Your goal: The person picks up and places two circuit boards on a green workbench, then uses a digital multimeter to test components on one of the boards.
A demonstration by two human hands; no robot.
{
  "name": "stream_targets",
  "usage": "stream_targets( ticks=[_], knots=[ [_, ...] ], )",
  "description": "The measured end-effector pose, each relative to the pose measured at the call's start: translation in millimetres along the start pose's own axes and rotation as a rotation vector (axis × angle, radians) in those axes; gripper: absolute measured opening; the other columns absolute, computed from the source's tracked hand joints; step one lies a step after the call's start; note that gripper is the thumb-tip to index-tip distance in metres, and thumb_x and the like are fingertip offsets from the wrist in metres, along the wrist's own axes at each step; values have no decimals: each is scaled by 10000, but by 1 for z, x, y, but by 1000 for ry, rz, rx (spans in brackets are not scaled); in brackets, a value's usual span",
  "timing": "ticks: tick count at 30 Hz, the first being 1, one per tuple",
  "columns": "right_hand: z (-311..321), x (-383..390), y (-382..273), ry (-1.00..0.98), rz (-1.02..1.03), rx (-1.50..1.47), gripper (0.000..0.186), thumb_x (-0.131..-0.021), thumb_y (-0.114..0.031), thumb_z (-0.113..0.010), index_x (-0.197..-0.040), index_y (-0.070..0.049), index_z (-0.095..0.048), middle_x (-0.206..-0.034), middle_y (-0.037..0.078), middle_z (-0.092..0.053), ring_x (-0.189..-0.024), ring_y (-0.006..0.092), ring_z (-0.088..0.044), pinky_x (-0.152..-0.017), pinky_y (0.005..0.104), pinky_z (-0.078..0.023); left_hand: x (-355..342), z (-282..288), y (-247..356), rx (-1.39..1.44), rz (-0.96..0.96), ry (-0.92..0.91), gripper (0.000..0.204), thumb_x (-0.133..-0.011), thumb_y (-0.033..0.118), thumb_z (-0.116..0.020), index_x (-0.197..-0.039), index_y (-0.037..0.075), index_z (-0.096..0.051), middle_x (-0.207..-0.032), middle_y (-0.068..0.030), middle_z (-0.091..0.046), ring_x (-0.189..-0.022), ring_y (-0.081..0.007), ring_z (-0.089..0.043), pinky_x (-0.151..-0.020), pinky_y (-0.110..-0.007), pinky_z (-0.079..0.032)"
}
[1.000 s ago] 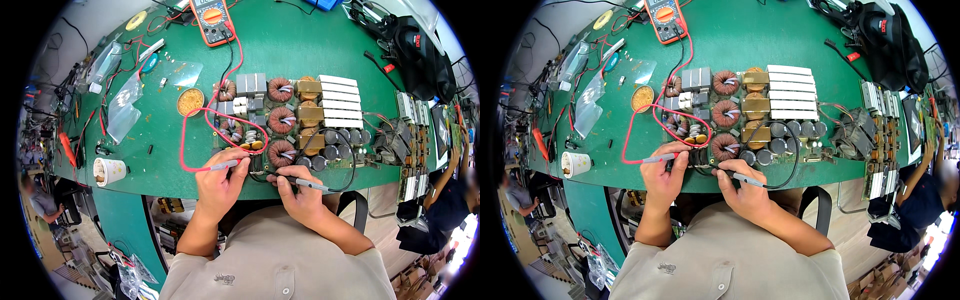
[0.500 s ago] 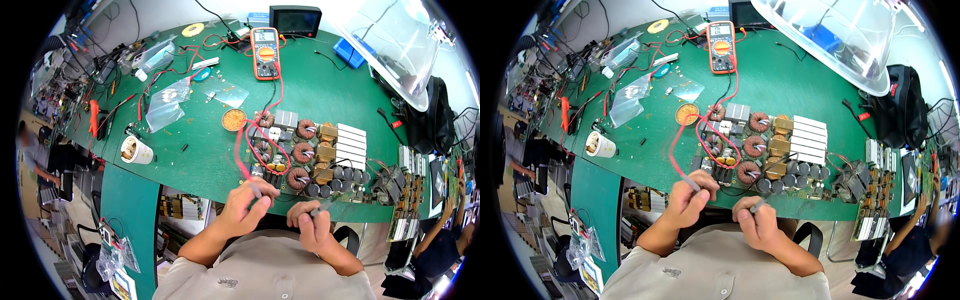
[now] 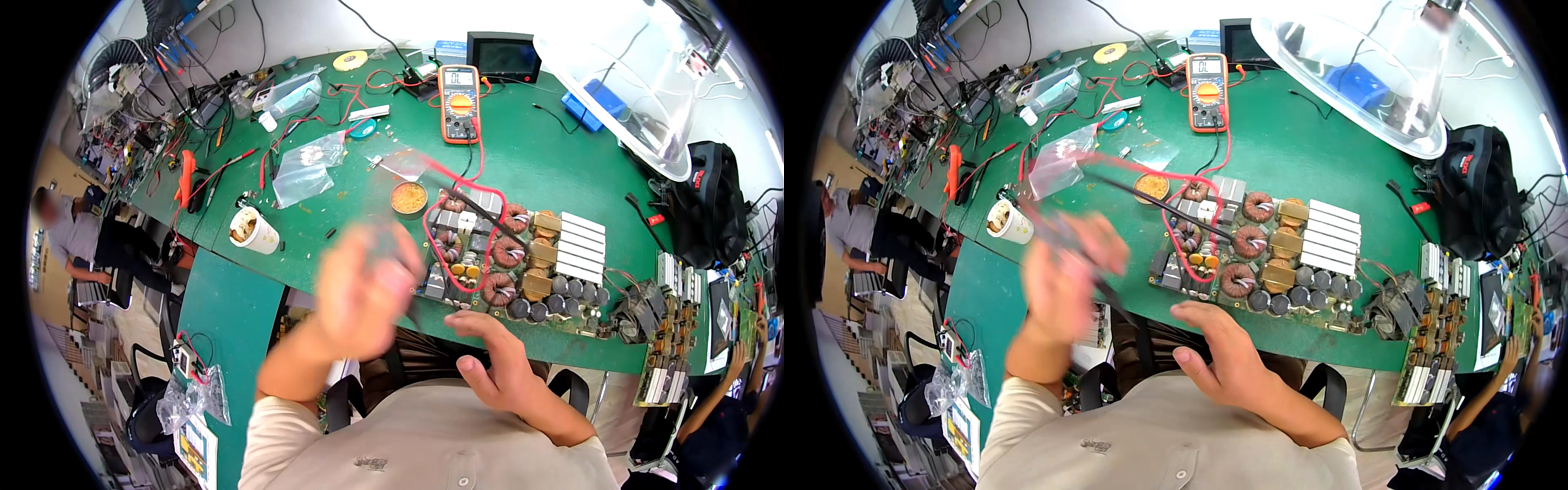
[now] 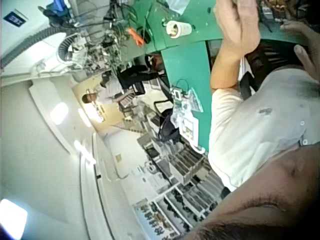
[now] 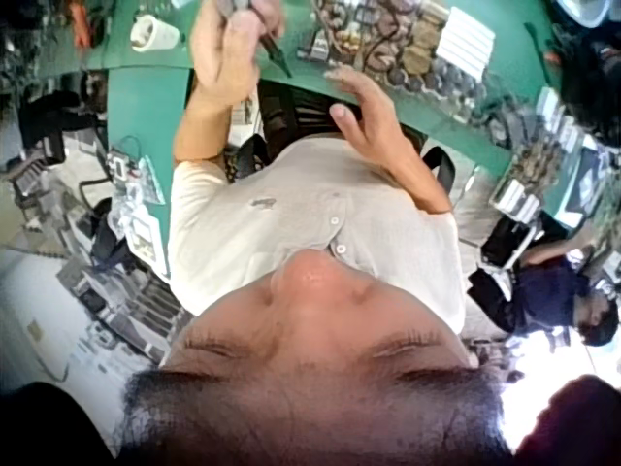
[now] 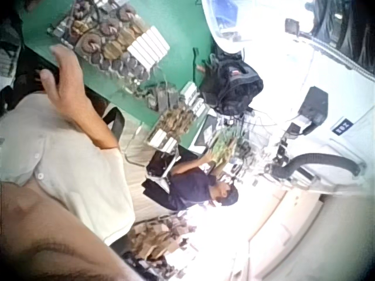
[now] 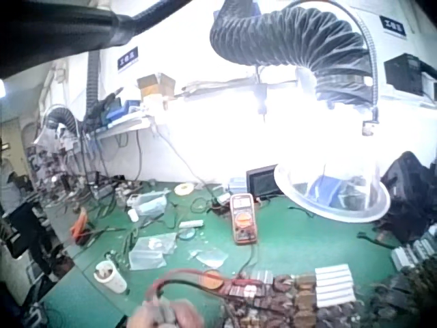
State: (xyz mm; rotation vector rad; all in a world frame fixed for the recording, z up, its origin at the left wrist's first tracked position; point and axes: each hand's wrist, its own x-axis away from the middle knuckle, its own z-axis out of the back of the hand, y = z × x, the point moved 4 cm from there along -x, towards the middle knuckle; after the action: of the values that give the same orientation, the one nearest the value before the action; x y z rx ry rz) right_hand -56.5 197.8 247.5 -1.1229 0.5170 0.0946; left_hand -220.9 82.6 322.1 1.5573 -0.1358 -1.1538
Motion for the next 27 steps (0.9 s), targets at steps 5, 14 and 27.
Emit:
stream_targets(
  ticks=[5, 14, 27],
  knots=[
    [3, 9, -3, -175, -8, 56, 233, -880, -125, -701, -1064, -3, -624, -963, 147, -660, -866, 324, -649, -746, 383, -534, -111, 114, 28, 220, 13, 281, 316, -1062, 316, -381, -971, 34, -491, -795, -107, -575, -607, -178, -545, -552, -319, -517],
    [-6, 26, 3, -222, -44, 67, 171, -865, -123, -708, -993, -32, -640, -856, 104, -664, -765, 287, -643, -666, 380, -524, -100, 258, -49, -329, 450, 468, 189, -1019, 265, -527, -1110, 100, -528, -745, 40, -481, -516, -41, -397, -398, -202, -295],
    [4, 38, 8, -237, -134, 100, 157, -843, -100, -714, -970, -33, -650, -793, 102, -649, -743, 299, -637, -658, 385, -513, -35, 154, -211, -1633, 312, -260, 402, -833, 6, -563, -1234, 18, -541, -1219, -222, -548, -1138, -408, -554, -887, -533, -472]
  ],
)
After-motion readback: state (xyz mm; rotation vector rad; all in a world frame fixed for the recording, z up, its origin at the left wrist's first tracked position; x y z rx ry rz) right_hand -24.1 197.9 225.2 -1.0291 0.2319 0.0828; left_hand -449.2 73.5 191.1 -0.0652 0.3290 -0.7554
